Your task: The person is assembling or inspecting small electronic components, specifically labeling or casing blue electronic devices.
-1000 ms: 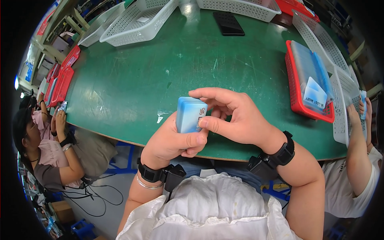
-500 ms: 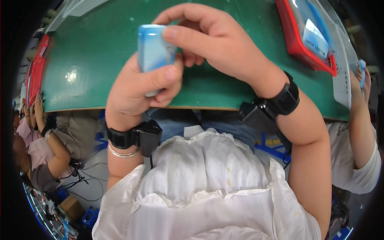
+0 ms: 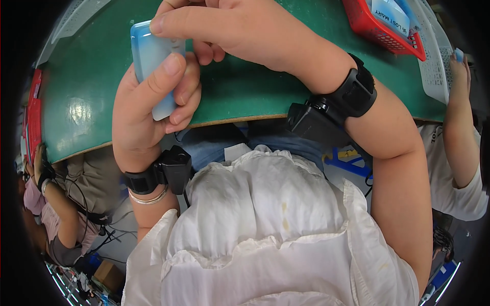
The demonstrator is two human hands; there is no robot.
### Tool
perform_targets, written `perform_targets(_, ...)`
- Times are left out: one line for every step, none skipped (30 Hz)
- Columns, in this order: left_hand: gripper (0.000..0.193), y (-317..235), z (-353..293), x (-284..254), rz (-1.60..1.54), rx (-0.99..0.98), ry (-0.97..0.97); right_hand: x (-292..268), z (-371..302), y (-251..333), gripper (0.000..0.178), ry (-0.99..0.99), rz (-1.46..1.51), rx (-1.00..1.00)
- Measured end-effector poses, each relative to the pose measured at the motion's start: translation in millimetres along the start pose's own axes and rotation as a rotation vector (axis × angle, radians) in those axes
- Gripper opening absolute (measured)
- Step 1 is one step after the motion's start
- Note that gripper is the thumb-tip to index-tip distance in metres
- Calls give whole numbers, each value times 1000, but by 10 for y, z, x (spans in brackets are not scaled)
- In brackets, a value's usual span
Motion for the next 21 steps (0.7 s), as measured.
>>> perform_targets(47,-3,18,-8,18,13,13,-7,-8,35,28,51,39,-49)
perform_targets(47,3,31,-9,18,12,18,-6,5,3,28,46,37,-49)
perform_targets(46,12,35,-10,26,6,17,-4,26,-46,28,7,-19,-88)
perform_targets(46,19,33,-17,36,0,13,-1,43,-65,29,-30,-73,-126)
perform_targets(46,22,35,-18,37,-1,16,-16,38,-59,29,-32,-74,-127)
perform_targets(44,22,39,-9,54,7,28,-24,27,-50,30,-9,-31,-103)
perform_targets(43,21,42,1,70,18,38,-32,20,-40,32,19,10,-79)
perform_targets(43,23,39,6,71,19,38,-46,15,-32,32,19,9,-80)
perform_targets(40,23,31,7,101,28,31,-54,9,-13,36,24,-89,-120)
perform_targets(37,10,21,16,127,39,26,-46,1,26,39,29,-192,-158)
perform_targets(37,-3,17,27,125,43,28,-34,-7,63,43,34,-294,-196)
perform_targets(35,-18,14,31,153,45,10,-21,-16,97,47,40,-397,-234)
perform_targets(34,-18,17,32,183,43,-12,-19,-29,116,50,47,-494,-273)
perform_targets(34,-12,19,47,184,43,-14,-22,-50,136,50,48,-493,-273)
perform_targets(28,-2,22,47,153,28,-56,-20,-71,145,53,66,-460,-221)
perform_targets(24,-11,24,32,126,15,-99,-14,-66,148,56,84,-429,-174)
perform_targets(24,-9,28,11,130,18,-100,-2,-38,124,56,86,-429,-180)
perform_targets(22,9,35,-5,151,27,-62,-8,0,68,49,12,-555,-177)
perform_targets(20,9,39,-22,172,35,-25,-21,32,14,42,-63,-679,-175)
perform_targets(20,-12,40,-24,179,39,-27,-20,47,-24,42,-61,-679,-183)
perform_targets(20,-22,41,-6,162,20,-20,-27,60,-58,46,-70,-622,-179)
Point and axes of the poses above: each hand's wrist, its own z-axis towards the middle knuckle, its own x-axis out of the palm, y = z × x, the point moved 4 cm from there along z, towards the middle knuckle
